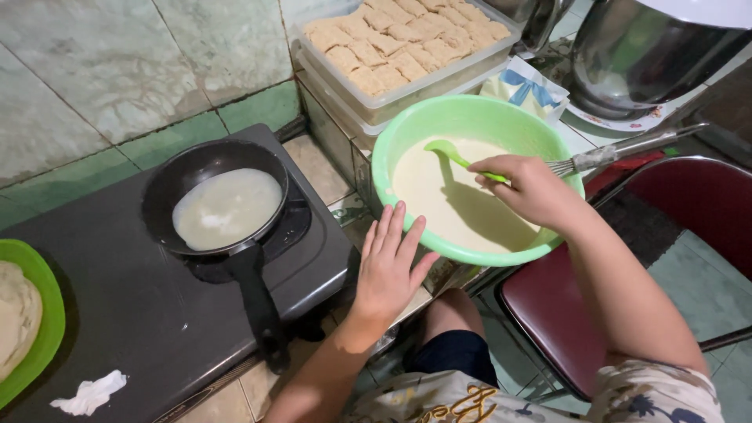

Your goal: The person prepares thin crepes or wrappers on a stove using a frying pan and batter.

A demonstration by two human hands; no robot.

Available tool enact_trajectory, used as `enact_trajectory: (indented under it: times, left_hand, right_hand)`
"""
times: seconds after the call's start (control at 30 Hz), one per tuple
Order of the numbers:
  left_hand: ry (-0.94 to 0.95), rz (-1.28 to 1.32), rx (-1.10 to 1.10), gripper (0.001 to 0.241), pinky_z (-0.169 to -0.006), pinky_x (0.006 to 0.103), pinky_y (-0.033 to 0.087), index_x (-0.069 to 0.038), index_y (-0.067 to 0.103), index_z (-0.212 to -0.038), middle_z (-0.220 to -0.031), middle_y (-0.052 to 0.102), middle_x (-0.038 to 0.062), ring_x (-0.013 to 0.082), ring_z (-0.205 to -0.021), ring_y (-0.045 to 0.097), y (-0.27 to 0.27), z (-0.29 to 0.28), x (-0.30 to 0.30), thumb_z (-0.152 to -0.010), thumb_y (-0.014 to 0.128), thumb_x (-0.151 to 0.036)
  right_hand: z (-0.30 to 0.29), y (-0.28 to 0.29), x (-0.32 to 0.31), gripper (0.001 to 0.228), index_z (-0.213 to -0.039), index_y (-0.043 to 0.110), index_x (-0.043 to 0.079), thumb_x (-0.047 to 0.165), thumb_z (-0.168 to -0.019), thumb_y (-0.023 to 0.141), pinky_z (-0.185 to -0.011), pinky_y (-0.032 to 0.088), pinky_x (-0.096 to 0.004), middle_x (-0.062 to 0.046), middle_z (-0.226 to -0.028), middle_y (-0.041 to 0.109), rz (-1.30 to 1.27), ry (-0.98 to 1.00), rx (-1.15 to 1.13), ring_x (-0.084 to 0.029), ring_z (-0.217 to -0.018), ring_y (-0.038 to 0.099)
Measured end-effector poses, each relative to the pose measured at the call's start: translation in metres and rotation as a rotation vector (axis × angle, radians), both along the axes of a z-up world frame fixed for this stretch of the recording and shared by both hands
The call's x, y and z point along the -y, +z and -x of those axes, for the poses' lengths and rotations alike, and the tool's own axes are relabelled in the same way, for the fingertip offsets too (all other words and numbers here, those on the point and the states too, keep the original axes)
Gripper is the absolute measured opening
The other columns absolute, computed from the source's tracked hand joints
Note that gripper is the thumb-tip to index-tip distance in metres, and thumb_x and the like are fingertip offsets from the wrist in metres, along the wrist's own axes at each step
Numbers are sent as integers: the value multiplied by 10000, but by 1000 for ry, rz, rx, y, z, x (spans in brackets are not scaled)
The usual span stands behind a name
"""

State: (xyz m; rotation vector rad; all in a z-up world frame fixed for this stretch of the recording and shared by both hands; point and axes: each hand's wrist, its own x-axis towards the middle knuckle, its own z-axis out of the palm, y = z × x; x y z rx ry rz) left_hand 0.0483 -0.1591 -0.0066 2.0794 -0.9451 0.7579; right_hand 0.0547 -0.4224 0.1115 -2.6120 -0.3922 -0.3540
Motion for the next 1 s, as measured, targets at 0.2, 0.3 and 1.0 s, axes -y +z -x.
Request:
enact_trajectory:
  times: [0.2,0.3,1.0]
  left_hand:
    - [-7,11,3,588,-1160,585,389,-85,566,-1445,-1580,435,236,431,-1465,431,-4,-1,1,-948,740,-347]
    - [-10,9,5,591,-1156,590,386,-85,567,-1446,-1579,433,240,436,-1466,429,-5,-1,1,-946,733,-352]
    - [-18,27,7,589,-1160,587,396,-73,565,-1452,-1589,424,248,447,-1468,427,-6,-1,1,-965,720,-367]
  right_hand:
    - [14,0,-3,331,-1222,699,51,70,-894,658,-863,543,-401,-144,-1151,742,-28,154,-31,-316,-1019,706]
    - [26,3,-5,339,-1228,704,75,89,-892,666,-882,550,-383,-108,-1155,745,-31,170,-62,-285,-1025,710]
    - [96,28,-7,284,-1105,716,34,20,-830,647,-800,595,-357,-111,-1029,760,-13,186,-55,-268,-901,758]
